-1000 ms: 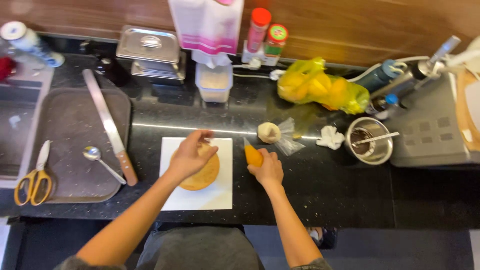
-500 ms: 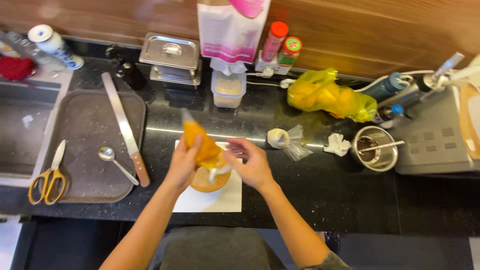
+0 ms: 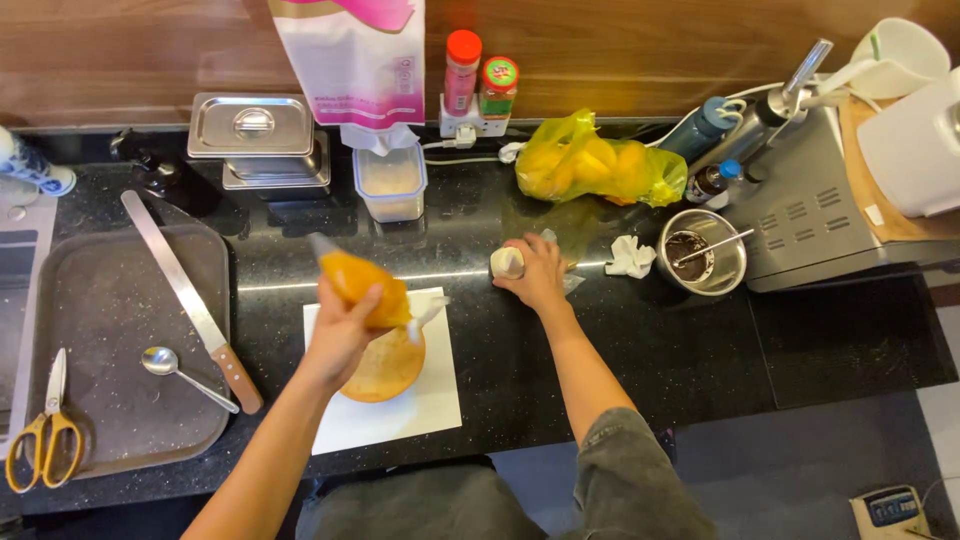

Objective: Washing and rinsing bakery tools and a tray in a sink.

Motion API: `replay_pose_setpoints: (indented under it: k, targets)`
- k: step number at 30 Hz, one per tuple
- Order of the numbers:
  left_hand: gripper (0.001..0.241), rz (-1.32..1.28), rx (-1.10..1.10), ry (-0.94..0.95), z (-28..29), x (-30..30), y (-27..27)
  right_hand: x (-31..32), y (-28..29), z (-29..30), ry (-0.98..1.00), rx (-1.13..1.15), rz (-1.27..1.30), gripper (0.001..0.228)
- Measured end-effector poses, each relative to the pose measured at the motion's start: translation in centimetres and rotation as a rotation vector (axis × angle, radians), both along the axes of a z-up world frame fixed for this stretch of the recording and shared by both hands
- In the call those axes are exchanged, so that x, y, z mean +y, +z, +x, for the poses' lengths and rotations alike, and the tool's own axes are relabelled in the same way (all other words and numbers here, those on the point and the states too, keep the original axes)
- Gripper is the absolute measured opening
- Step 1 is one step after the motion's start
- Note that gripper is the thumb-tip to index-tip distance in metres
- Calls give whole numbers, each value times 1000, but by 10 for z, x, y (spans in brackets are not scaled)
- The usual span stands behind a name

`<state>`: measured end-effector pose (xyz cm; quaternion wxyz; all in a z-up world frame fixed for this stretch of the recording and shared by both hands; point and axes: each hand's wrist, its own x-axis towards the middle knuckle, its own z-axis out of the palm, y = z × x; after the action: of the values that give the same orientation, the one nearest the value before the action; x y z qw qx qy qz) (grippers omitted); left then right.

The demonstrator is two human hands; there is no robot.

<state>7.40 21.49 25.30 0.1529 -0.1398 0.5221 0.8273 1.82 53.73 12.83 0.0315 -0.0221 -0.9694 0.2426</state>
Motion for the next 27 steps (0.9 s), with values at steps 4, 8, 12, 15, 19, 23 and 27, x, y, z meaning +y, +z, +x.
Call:
replay_pose_setpoints:
  k: [4,8,12,15,19,23,27]
  targets:
    - [56,-191,158,-113,-55,51,-56,9,-14,10,-40,14,-27,61]
    - [58,-596,635,-141,-114,114,-110,15,-29,45,-187,156,47,61]
    - [61,-940,527,5,-152,149,-200,13,-23,84,-376,219,255,57]
    - [64,-810,529,27,-111,133,-144,28,-28,111,-291,336,325,55]
    - [59,-277,334,-84,-15,45,-54,18,4,135,-228,180,264,55]
    - [46,-395,312,172,98,-76,-64,-11,15,165,-455,111,-145,69]
    - [41,-529,33,602,253,-203,-150,-33,-14,194,-425,245,-422,63]
